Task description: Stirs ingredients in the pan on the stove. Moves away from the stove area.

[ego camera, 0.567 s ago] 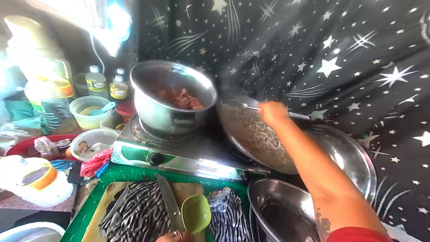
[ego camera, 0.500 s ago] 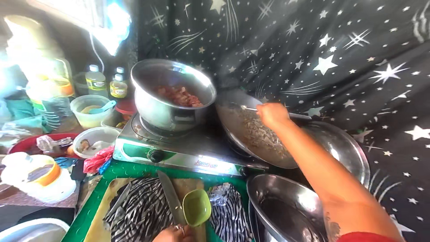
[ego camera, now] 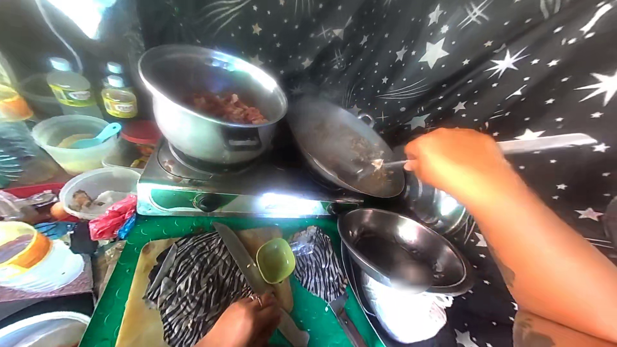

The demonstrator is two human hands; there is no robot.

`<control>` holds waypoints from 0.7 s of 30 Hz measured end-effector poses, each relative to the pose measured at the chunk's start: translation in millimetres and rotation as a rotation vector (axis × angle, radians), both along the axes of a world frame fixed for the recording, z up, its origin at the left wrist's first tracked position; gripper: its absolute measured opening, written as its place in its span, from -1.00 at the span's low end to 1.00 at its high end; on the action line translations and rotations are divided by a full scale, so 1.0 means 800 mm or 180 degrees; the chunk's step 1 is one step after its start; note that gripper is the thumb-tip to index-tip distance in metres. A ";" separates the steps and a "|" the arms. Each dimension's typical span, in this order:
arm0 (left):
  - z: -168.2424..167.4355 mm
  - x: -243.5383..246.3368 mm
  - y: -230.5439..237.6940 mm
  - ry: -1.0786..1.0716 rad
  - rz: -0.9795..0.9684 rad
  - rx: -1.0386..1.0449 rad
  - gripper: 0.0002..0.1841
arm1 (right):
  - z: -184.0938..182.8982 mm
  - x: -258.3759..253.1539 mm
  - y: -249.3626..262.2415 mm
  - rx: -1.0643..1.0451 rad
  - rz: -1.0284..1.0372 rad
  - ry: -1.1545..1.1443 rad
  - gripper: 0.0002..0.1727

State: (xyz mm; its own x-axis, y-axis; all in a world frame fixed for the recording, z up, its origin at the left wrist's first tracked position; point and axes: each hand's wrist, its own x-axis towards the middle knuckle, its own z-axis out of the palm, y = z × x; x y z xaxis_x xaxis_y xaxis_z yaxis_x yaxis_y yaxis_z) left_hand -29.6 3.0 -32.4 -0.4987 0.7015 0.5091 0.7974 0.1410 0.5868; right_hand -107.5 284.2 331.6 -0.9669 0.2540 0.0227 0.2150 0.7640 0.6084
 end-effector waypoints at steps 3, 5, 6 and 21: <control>-0.004 -0.005 -0.001 -0.0003 -0.0029 0.0049 -0.79 | -0.041 -0.037 -0.016 -0.0236 -0.0337 -0.0410 -0.87; -0.006 -0.008 -0.005 -0.0094 -0.0068 -0.0003 -0.80 | -0.082 -0.071 -0.008 -0.0282 -0.0535 -0.0447 -0.87; -0.008 -0.009 -0.006 -0.0131 -0.0067 -0.0030 -0.80 | -0.102 -0.089 0.001 -0.0305 -0.0587 -0.0396 -0.86; -0.023 -0.019 -0.005 -0.0065 0.0084 -0.0078 -0.82 | -0.048 -0.166 0.146 -0.0593 -0.0894 0.0328 -0.68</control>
